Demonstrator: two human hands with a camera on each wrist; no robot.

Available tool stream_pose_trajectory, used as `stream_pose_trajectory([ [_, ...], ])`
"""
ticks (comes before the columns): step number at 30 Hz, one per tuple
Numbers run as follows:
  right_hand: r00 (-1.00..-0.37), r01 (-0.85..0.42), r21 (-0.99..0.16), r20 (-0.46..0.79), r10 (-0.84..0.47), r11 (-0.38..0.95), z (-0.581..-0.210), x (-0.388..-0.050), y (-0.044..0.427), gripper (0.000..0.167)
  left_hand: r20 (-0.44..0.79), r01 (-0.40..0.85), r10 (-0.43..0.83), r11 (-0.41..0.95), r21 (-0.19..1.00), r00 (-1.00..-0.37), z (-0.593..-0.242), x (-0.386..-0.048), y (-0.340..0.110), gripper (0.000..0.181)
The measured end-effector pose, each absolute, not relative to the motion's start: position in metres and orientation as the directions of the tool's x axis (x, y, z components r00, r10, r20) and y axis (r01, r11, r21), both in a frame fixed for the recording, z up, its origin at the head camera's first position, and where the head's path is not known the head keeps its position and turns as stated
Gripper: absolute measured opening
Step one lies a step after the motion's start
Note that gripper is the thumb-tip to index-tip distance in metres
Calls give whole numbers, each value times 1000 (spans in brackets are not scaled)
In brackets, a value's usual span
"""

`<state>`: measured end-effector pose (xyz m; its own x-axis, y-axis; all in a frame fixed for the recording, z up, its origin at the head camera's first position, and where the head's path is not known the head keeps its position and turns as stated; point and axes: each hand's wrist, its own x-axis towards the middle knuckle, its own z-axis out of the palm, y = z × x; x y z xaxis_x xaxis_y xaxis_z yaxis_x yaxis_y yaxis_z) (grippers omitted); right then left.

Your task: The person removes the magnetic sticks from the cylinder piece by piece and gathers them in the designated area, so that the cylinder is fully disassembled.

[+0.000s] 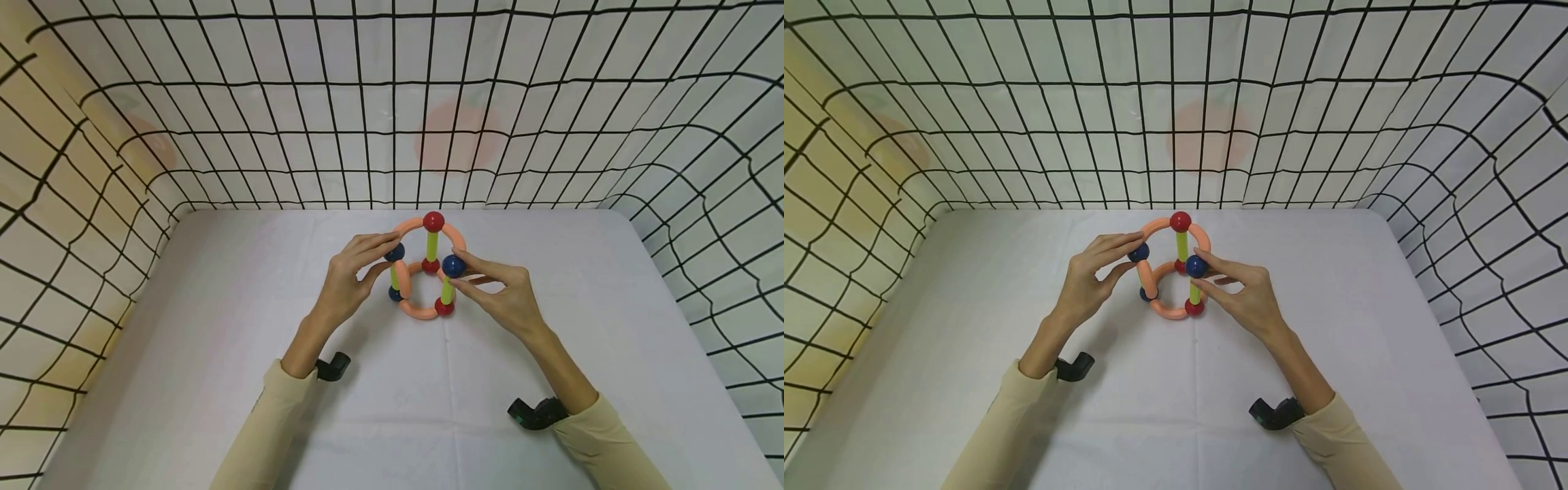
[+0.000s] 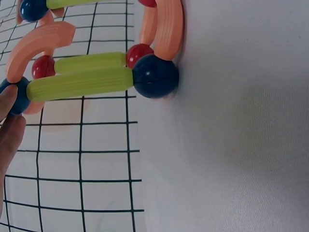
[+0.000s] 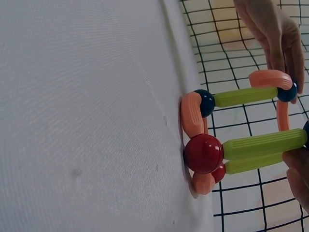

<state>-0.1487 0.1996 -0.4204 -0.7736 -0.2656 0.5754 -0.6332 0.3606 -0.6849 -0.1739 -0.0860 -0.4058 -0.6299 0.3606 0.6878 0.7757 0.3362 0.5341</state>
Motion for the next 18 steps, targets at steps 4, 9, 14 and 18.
stream_pose_trajectory([
  [4,-772,-635,-685,577,-266,356,-420,-148,200,62,700,781,350,333,528,-623,-406,-174,-85,41],
  [9,-768,-640,-683,585,-261,351,-421,-149,199,61,711,785,338,320,530,-617,-406,-174,-84,40],
  [14,-771,-637,-687,580,-264,350,-421,-149,201,62,697,770,330,315,555,-637,-407,-174,-85,40],
  [18,-777,-629,-686,570,-266,367,-421,-148,204,64,665,735,315,304,606,-678,-408,-174,-88,45],
])
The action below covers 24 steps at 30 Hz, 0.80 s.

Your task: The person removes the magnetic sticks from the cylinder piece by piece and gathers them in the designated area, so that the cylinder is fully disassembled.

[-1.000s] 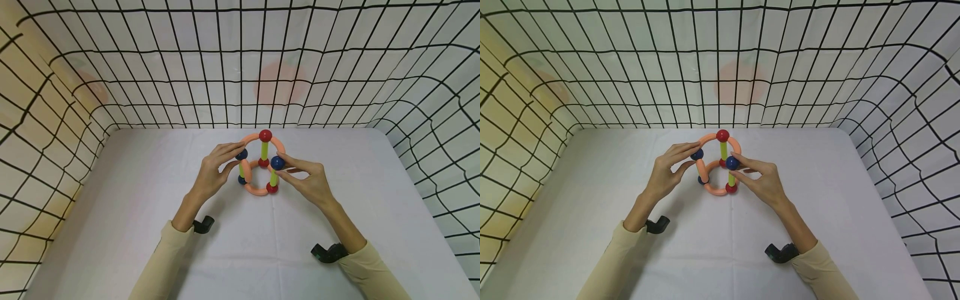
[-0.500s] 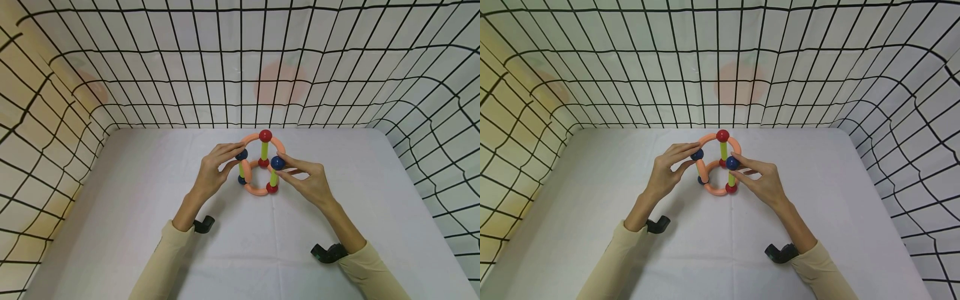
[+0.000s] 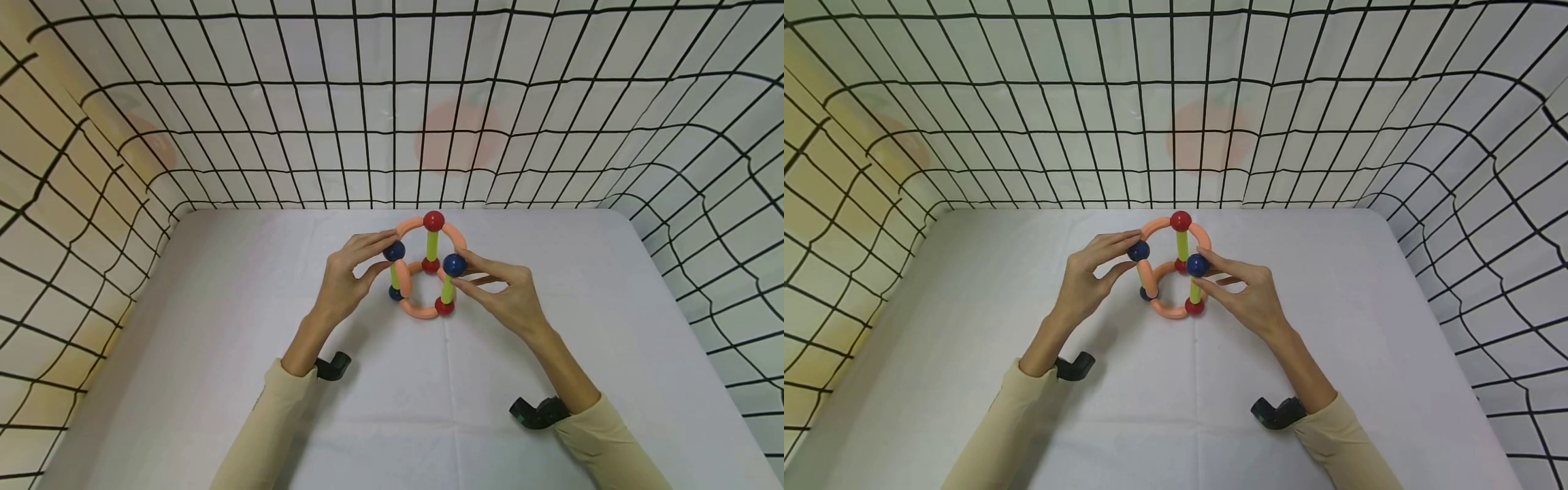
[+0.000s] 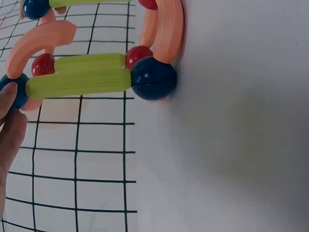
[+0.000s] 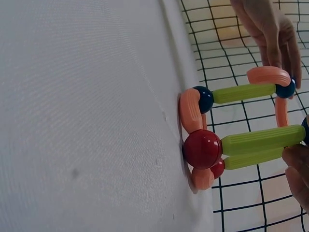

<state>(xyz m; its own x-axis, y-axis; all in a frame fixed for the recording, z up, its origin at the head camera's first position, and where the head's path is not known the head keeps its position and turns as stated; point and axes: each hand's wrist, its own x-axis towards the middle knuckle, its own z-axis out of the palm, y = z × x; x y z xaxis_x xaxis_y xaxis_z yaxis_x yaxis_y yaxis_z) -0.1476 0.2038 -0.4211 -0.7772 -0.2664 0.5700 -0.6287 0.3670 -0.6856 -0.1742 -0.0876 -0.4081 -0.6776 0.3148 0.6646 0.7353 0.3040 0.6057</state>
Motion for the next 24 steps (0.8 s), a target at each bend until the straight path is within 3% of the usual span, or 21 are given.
stream_pose_trajectory([
  [6,-812,-582,-712,537,-230,394,-422,-144,212,71,559,630,295,283,723,-775,-417,-176,-97,53],
  [13,-901,-429,-791,407,-148,436,-428,-141,225,78,293,390,328,284,876,-898,-436,-179,-110,51],
  [18,-960,-266,-856,191,-207,443,-439,-144,229,69,150,278,405,279,919,-902,-447,-185,-112,48],
  [24,-948,-204,-851,48,-315,484,-457,-148,222,48,63,227,482,290,930,-874,-457,-195,-104,48],
])
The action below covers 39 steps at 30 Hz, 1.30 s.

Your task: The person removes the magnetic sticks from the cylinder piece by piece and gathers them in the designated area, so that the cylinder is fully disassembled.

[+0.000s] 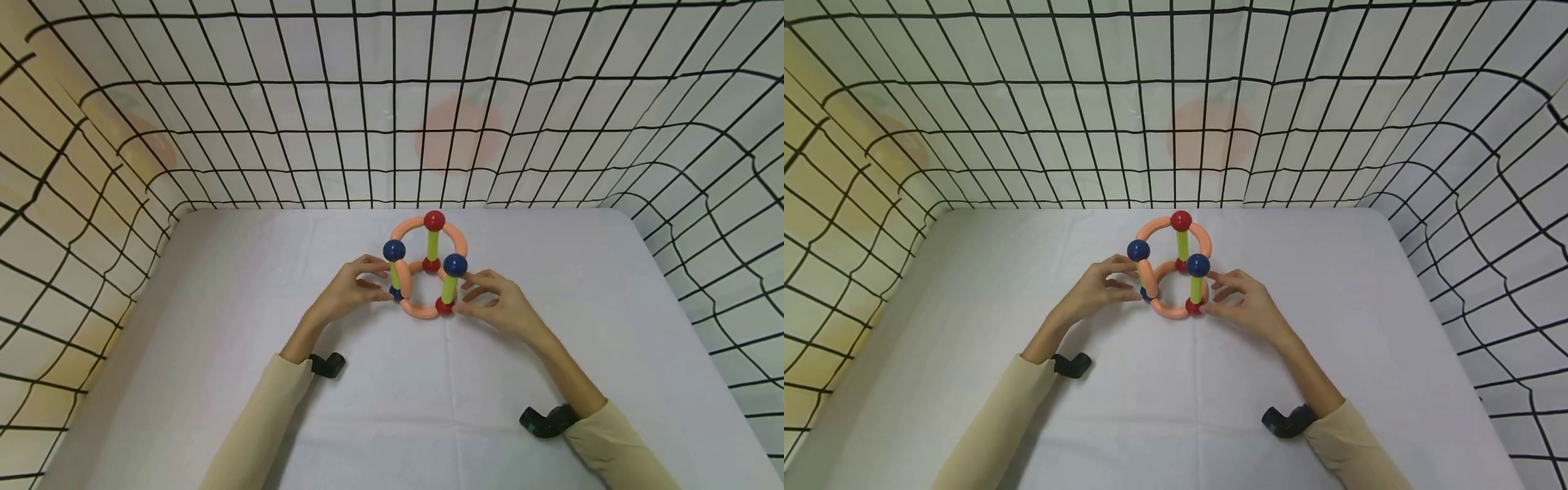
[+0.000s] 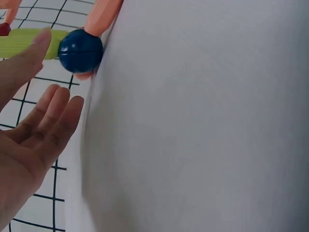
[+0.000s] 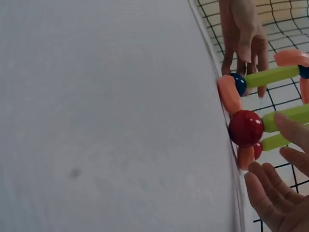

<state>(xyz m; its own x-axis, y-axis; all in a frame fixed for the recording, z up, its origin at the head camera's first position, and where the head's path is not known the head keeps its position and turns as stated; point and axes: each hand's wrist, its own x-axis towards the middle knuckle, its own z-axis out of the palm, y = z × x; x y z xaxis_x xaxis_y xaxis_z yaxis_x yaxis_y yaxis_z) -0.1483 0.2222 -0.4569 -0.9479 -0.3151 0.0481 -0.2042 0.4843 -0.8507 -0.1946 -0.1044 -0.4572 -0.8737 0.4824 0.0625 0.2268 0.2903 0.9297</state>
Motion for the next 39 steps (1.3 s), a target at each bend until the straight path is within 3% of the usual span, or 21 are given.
stream_pose_trajectory([
  [3,-942,-199,-830,15,-336,522,-462,-148,217,33,46,228,507,302,926,-861,-461,-198,-99,45],
  [6,-941,-204,-816,11,-339,541,-465,-148,213,29,37,226,511,312,923,-859,-462,-200,-96,40],
  [39,-932,-189,-781,-47,-358,596,-460,-158,217,29,20,247,530,362,899,-848,-458,-188,-95,19],
])
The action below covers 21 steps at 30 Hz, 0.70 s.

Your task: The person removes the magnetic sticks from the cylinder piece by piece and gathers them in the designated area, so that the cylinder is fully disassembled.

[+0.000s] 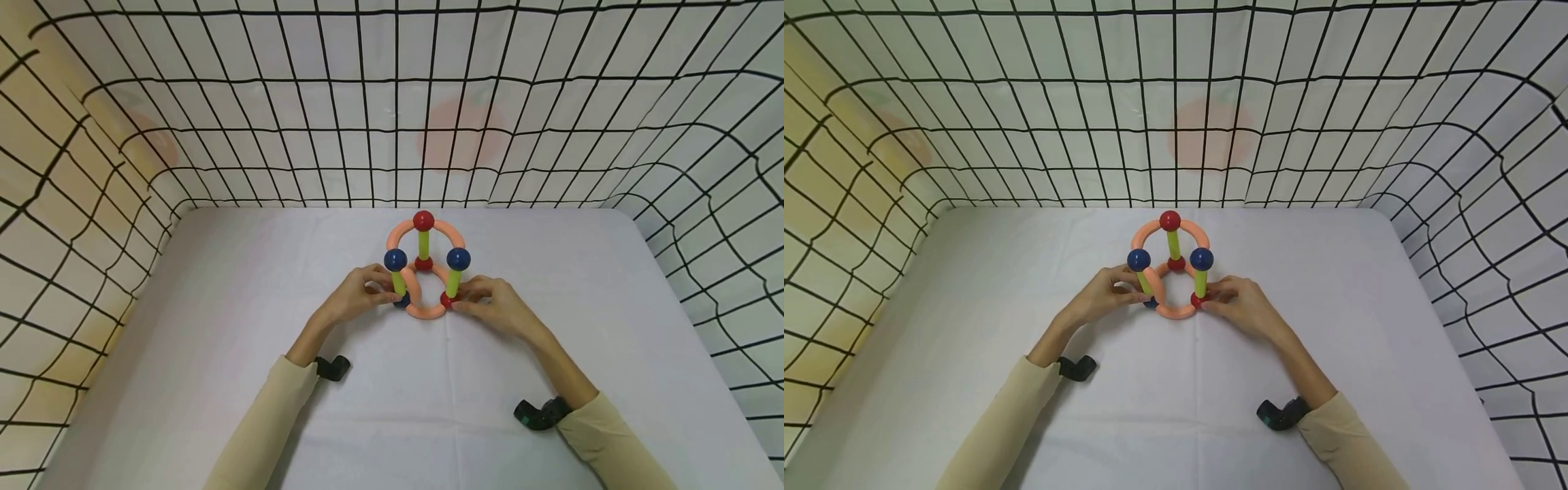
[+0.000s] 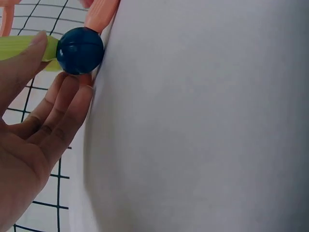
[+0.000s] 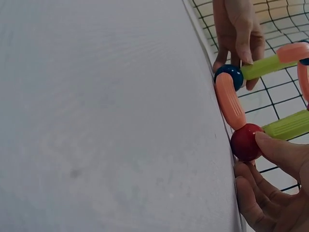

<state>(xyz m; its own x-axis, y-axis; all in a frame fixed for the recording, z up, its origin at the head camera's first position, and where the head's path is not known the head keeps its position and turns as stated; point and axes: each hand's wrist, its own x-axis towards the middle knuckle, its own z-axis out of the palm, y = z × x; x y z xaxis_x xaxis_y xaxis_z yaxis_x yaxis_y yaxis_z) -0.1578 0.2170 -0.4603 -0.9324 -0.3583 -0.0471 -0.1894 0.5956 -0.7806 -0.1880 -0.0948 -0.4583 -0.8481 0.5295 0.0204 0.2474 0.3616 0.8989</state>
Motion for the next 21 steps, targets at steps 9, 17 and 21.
stream_pose_trajectory([
  [9,-933,-183,-805,-39,-358,565,-463,-160,219,34,64,271,519,333,903,-852,-456,-184,-93,13],
  [17,-938,-161,-797,-59,-341,582,-463,-163,217,35,76,271,524,306,913,-848,-457,-182,-94,15],
  [21,-938,-162,-793,-62,-341,588,-462,-166,218,34,74,266,534,293,918,-842,-458,-180,-94,16],
])
